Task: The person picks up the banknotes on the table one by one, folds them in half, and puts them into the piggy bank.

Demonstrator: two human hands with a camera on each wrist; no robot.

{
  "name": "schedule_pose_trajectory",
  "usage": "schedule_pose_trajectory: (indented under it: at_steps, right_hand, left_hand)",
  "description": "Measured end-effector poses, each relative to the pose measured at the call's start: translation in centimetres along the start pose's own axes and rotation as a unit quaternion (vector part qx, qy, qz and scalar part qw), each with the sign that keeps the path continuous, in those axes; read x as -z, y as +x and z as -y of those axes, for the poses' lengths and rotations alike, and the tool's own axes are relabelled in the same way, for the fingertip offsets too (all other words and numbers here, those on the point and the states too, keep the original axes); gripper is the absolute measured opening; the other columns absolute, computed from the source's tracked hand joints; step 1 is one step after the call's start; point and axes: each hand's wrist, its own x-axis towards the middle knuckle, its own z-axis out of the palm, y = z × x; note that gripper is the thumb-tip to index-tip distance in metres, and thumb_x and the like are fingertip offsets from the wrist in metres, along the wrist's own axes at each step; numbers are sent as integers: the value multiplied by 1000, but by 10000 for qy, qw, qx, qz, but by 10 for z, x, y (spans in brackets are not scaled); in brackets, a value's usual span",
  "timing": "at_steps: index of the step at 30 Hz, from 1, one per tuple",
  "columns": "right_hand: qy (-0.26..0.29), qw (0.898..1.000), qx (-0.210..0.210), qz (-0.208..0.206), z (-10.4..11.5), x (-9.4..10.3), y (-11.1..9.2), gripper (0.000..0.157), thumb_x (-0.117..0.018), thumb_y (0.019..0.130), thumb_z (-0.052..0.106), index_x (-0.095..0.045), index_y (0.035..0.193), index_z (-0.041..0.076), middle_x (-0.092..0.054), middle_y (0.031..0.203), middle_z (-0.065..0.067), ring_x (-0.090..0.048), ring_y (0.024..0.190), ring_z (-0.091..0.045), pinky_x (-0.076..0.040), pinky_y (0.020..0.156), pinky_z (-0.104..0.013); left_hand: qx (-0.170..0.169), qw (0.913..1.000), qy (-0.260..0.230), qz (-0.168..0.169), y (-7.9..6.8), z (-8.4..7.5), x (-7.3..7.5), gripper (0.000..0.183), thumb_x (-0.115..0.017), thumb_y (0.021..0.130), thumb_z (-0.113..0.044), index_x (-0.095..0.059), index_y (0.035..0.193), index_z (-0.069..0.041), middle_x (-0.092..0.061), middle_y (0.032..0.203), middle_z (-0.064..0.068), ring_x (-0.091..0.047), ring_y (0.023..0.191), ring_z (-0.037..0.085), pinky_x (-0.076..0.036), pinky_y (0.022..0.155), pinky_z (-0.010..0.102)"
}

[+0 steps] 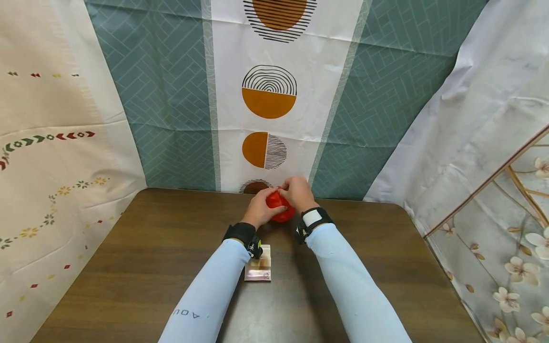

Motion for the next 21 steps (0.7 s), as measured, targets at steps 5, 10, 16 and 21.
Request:
schedule_pose_trajectory:
  at_steps: [5,10,16,21]
  right_hand:
    - [127,9999,94,32,-5,-5,-2,16,-75,95,25,-81,90,10,-76,86,-5,-65,83,-23,-61,77,-34]
    - [-49,9970,687,-343,-17,-13,-11,22,-72,96,32,-81,102,12,-69,89,-7,-61,83,-23,-57,73,-34]
    - [-1137,9798,1551,-547,-40,-20,-28,40,-61,100,42,-70,133,21,-59,100,-7,-54,89,-23,-54,75,-35]
    - [-1564,9731,1673,-263,-49,-23,-37,48,-51,104,45,-55,149,26,-56,112,-8,-52,96,-26,-52,80,-37]
  left_hand:
    - [2,10000,-3,-22,0,2,-1,72,-83,85,-33,-53,150,-19,-51,154,9,-51,136,36,-48,110,53]
    - [-61,9999,122,39,3,4,1,72,-82,86,-37,-53,150,-22,-51,154,9,-51,137,35,-49,110,53]
    - [-206,9992,326,89,5,1,3,71,-82,86,-35,-53,150,-22,-51,154,10,-51,135,36,-50,108,53]
    - [-216,9985,478,137,3,0,3,72,-82,87,-33,-52,151,-20,-51,155,10,-50,136,36,-49,109,53]
